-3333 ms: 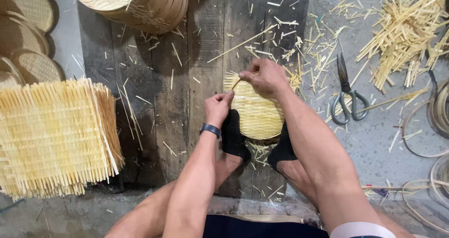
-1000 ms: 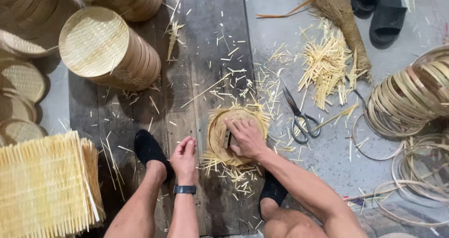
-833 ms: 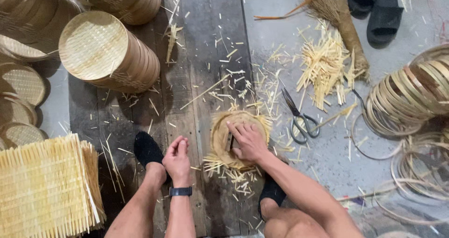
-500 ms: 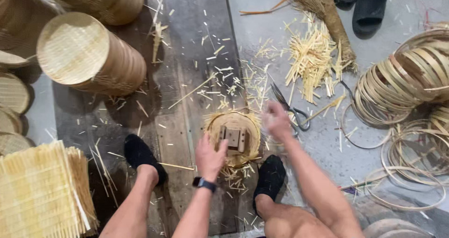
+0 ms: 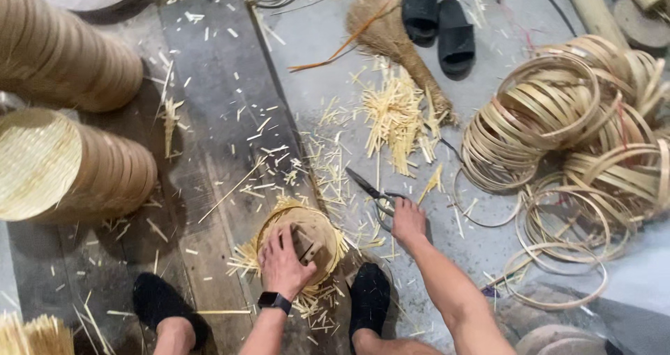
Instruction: The person places a circular bamboo frame onto a woven bamboo mat, then uses a wooden block and shears to trim the excess matting around the frame. The person repeats this process for multiple mats, stacking the finished circular pieces.
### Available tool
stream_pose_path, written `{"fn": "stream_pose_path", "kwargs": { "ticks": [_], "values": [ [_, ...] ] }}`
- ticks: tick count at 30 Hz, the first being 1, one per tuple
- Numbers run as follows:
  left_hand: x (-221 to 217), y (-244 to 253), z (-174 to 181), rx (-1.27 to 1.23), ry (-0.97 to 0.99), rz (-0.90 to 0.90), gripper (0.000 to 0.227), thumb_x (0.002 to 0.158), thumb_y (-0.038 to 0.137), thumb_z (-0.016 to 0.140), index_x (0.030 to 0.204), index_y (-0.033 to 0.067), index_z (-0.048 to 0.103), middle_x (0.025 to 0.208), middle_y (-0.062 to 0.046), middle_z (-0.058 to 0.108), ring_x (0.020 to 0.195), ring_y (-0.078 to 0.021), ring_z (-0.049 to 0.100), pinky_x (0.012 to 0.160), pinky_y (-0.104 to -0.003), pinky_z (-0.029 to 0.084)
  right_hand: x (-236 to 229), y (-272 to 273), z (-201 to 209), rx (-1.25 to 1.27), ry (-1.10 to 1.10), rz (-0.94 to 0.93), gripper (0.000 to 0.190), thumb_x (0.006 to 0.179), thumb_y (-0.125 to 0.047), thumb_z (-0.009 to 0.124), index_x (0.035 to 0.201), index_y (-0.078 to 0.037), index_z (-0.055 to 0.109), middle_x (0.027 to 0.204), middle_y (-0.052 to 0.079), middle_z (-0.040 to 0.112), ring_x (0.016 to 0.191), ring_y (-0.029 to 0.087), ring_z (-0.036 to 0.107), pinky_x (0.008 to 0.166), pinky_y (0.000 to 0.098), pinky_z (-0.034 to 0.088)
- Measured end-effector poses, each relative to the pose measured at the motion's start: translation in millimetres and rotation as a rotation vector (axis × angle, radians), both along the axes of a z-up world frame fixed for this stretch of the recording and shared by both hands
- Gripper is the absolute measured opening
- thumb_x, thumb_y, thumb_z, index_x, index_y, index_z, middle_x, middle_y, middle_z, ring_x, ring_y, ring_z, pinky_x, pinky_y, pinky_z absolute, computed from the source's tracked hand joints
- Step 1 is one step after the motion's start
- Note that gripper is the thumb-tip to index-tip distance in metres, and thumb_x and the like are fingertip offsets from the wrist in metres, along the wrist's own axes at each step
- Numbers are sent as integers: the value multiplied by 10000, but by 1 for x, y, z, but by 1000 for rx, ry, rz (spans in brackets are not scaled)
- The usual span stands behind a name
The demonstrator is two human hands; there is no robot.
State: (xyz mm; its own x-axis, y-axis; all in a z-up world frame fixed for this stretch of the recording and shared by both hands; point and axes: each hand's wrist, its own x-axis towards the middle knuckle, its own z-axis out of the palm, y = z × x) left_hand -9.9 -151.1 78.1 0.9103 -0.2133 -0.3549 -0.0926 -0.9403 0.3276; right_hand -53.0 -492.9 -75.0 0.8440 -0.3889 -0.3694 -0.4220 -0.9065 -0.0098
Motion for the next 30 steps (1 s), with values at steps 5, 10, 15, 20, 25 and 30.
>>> {"fn": "stream_pose_path", "kwargs": {
  "ticks": [5,10,15,20,25,30],
  "values": [
    [-11,-4,-9,-53,-73,60,1150,617,362,909,1544,114,276,1491,-210,394,1390,-422,376,1159,-524,316,-3,-5,-21,204,178,-83,617,753,-204,771,1269,5,504,1141,236,697,1036,386,687,910,484,546],
    [0,7,-13,-66,-64,-62,1117,584,310,903,1537,178,335,1509,-148,417,1428,-396,373,1193,-494,327,-21,-3,-26,767,180,-72,394,612,-240,757,887,43,745,881,228,794,826,362,762,745,452,596],
    [-5,-10,-10,47,-57,136,1202,631,547,913,1589,177,289,1584,-337,194,1418,-488,298,1118,-552,348,-34,27,58,636,91,-137,529,680,-511,809,948,-63,722,905,200,739,884,356,708,800,451,538],
    [-22,-29,-18,-140,-185,352,1062,677,579,831,1551,183,378,1572,-382,150,1361,-543,393,1055,-532,444,-4,44,96,336,-141,311,704,810,-599,696,1194,-14,618,1139,222,624,1120,383,588,972,475,462],
    [-23,-29,-23,-104,-196,321,1005,657,507,833,1521,202,422,1576,-337,184,1306,-520,476,1039,-522,470,42,87,95,209,47,377,764,865,-605,621,1249,50,541,1145,241,574,1115,364,571,984,508,443],
    [-22,-24,-29,-124,-164,289,973,650,444,817,1518,256,421,1612,-298,191,1275,-487,517,1034,-521,492,27,82,70,183,3,391,540,834,-398,651,1206,-11,591,1135,188,595,1111,346,600,944,470,502]
  ]
}}
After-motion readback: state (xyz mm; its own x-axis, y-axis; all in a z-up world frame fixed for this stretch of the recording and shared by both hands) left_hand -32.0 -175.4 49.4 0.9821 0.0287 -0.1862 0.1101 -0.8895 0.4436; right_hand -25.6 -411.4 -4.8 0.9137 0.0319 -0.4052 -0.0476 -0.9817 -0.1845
